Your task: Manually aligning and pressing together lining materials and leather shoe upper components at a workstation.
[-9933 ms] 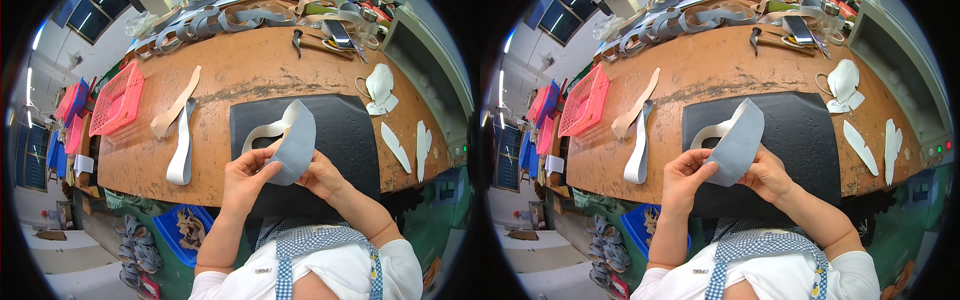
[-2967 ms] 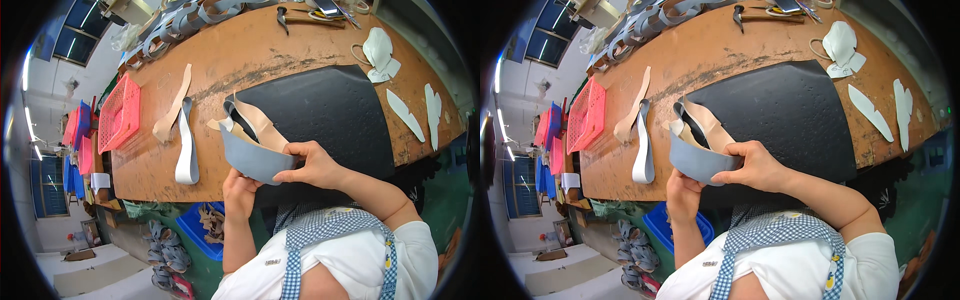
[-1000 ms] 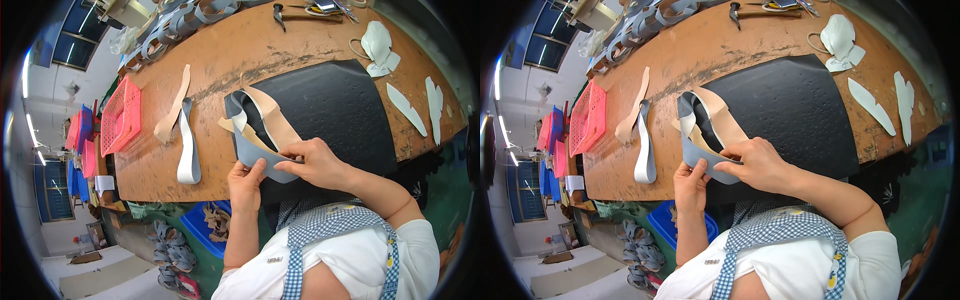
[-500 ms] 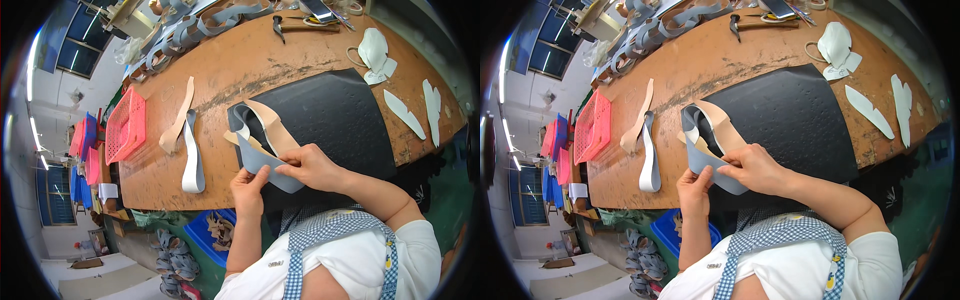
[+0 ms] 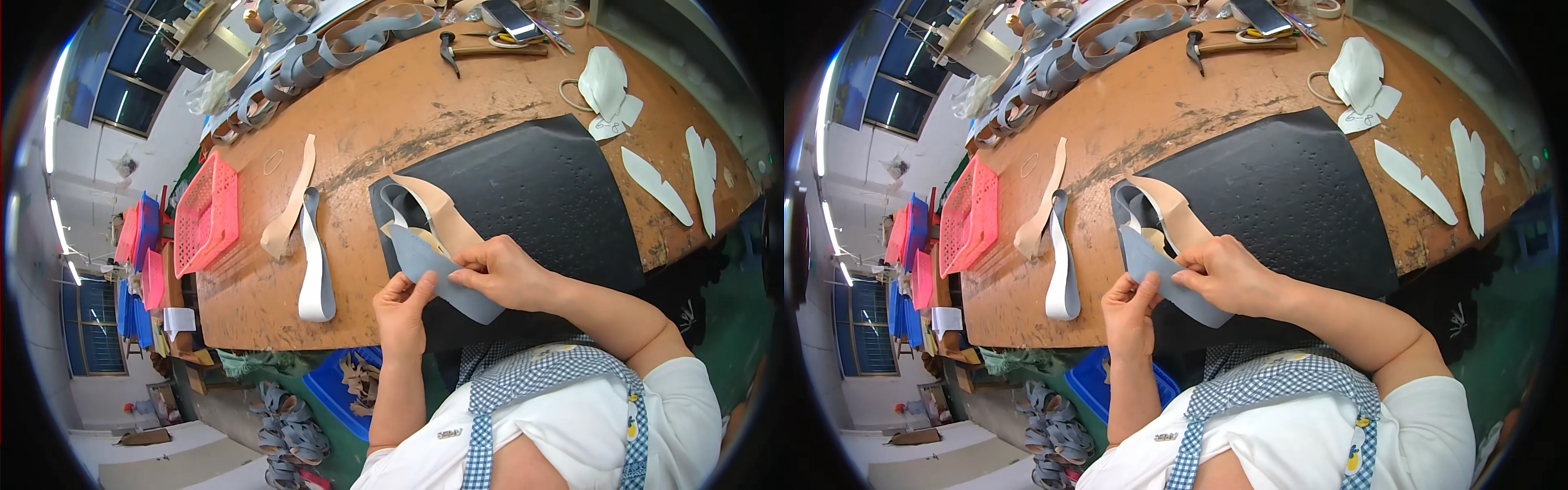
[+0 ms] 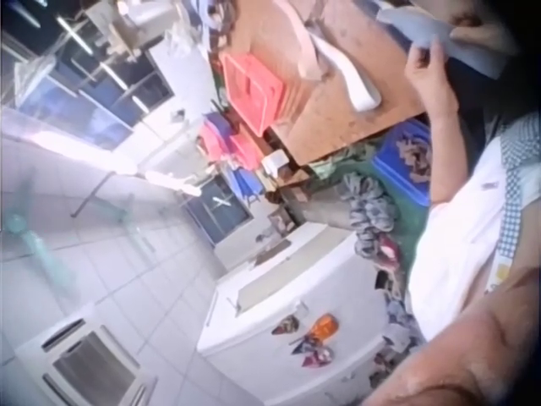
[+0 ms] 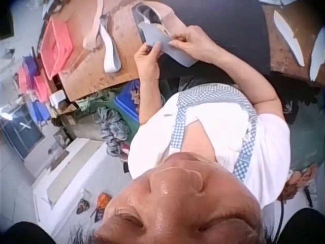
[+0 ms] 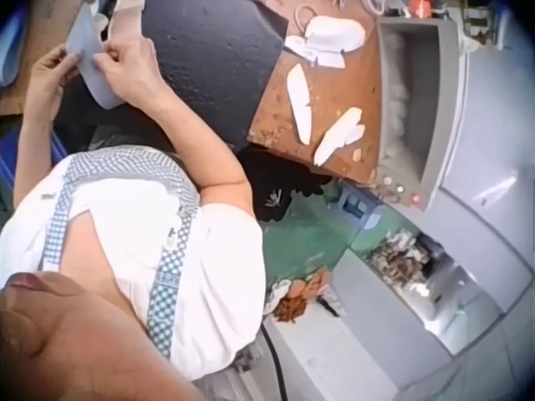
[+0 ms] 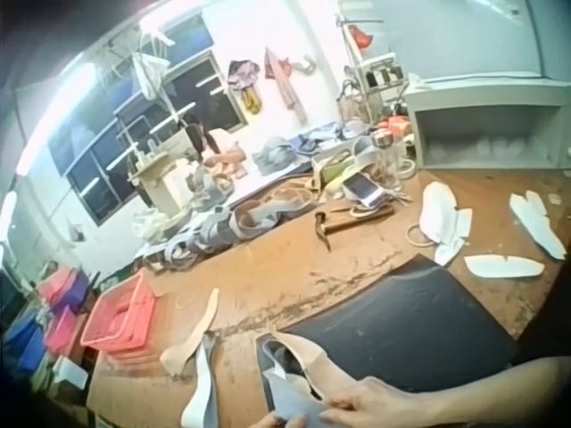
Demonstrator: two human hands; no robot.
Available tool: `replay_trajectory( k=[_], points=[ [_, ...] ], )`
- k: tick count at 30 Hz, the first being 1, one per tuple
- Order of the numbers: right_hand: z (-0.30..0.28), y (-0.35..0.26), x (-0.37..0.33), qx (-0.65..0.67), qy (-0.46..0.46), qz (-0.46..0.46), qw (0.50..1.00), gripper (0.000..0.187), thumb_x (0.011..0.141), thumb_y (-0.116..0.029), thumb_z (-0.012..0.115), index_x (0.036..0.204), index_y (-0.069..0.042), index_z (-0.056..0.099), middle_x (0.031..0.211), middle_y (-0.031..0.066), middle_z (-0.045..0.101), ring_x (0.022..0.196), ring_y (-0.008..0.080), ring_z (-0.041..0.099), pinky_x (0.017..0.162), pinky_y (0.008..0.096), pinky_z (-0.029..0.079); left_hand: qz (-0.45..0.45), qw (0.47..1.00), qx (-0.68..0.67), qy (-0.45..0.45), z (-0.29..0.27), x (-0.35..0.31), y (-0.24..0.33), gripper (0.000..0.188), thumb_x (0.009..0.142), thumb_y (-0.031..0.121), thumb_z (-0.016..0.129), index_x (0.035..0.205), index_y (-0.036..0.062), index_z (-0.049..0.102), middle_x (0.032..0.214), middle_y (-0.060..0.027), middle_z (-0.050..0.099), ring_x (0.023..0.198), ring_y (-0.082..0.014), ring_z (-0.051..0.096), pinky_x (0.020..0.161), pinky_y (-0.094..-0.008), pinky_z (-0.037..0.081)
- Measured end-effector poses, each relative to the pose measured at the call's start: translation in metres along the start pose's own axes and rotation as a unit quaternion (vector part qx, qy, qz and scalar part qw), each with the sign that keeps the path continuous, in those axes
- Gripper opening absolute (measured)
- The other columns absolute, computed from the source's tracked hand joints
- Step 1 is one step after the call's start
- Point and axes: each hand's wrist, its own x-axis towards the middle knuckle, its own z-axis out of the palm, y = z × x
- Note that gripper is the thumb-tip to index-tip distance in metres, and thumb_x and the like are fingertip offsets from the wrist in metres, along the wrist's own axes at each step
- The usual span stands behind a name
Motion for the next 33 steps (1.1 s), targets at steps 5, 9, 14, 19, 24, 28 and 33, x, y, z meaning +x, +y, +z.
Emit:
replay_trajectory(
  k=[5, 9, 14, 19, 24, 28, 33],
  points=[
    [0.000, 0.001, -0.001, 0.004, -0.021, -0.008, 1.000, 0.021, 0.094, -0.013, 0.066, 0.107, 0.003, 0.071, 0.079, 0.0074, 0.071, 0.071, 0.0066, 0.059, 0.066, 0.0275, 0.050, -0.006, 0.999, -0.053, -0.002, -0.010, 0.009, 0.003, 0.008, 0.088, 0.005, 0.074, 0.094, 0.0012, 0.071, 0.088, -0.0029, 0.070, 0.077, -0.0088, 0.065, 0.071, -0.0243, 0.056],
    [0.001, 0.002, 0.003, 0.033, -0.005, -0.005, 0.999, 0.021, 0.095, -0.014, 0.066, 0.104, 0.004, 0.070, 0.078, 0.0058, 0.070, 0.071, 0.0065, 0.059, 0.066, 0.0277, 0.050, 0.005, 1.000, -0.006, -0.011, -0.004, 0.009, 0.009, 0.007, 0.089, 0.005, 0.074, 0.093, 0.0016, 0.070, 0.087, -0.0026, 0.070, 0.076, -0.0087, 0.065, 0.070, -0.0241, 0.056],
    [0.001, 0.001, 0.005, 0.035, -0.015, -0.014, 0.999, 0.020, 0.095, -0.014, 0.065, 0.103, 0.004, 0.070, 0.077, 0.0051, 0.069, 0.072, 0.0061, 0.058, 0.067, 0.0276, 0.050, 0.003, 1.000, -0.024, -0.018, -0.011, 0.016, 0.009, 0.009, 0.088, 0.005, 0.075, 0.095, 0.0011, 0.071, 0.089, -0.0028, 0.071, 0.078, -0.0089, 0.065, 0.070, -0.0233, 0.054],
    [0.000, -0.001, 0.008, 0.053, -0.029, 0.011, 0.998, 0.019, 0.095, -0.013, 0.064, 0.103, 0.003, 0.070, 0.079, 0.0036, 0.068, 0.075, 0.0057, 0.059, 0.069, 0.0272, 0.050, 0.017, 1.000, -0.007, -0.025, -0.011, 0.014, 0.016, 0.010, 0.088, 0.005, 0.074, 0.097, 0.0008, 0.071, 0.091, -0.0032, 0.071, 0.080, -0.0093, 0.066, 0.072, -0.0239, 0.054],
    [0.003, 0.007, 0.011, 0.092, -0.015, -0.002, 0.996, 0.020, 0.095, -0.012, 0.064, 0.105, 0.004, 0.070, 0.083, 0.0091, 0.073, 0.077, 0.0090, 0.064, 0.072, 0.0286, 0.052, -0.005, 0.995, -0.083, -0.059, -0.014, 0.017, 0.016, 0.013, 0.092, 0.005, 0.068, 0.104, -0.0019, 0.069, 0.098, -0.0058, 0.071, 0.084, -0.0123, 0.067, 0.077, -0.0271, 0.056],
    [0.001, 0.003, 0.007, 0.122, -0.019, 0.004, 0.992, 0.024, 0.095, -0.011, 0.064, 0.113, 0.004, 0.064, 0.083, 0.0103, 0.073, 0.078, 0.0110, 0.066, 0.073, 0.0291, 0.052, -0.043, 0.974, -0.178, -0.133, -0.020, 0.017, 0.012, 0.021, 0.095, 0.006, 0.063, 0.112, -0.0067, 0.064, 0.105, -0.0104, 0.070, 0.090, -0.0168, 0.069, 0.080, -0.0299, 0.057],
    [0.004, -0.003, 0.005, 0.091, -0.007, -0.010, 0.996, 0.031, 0.094, -0.010, 0.064, 0.122, 0.002, 0.057, 0.083, 0.0124, 0.073, 0.077, 0.0140, 0.068, 0.073, 0.0297, 0.052, -0.085, 0.979, -0.164, -0.084, -0.020, 0.017, -0.004, 0.020, 0.094, 0.002, 0.064, 0.112, -0.0073, 0.064, 0.107, -0.0115, 0.070, 0.092, -0.0176, 0.069, 0.081, -0.0289, 0.058]
  ],
)
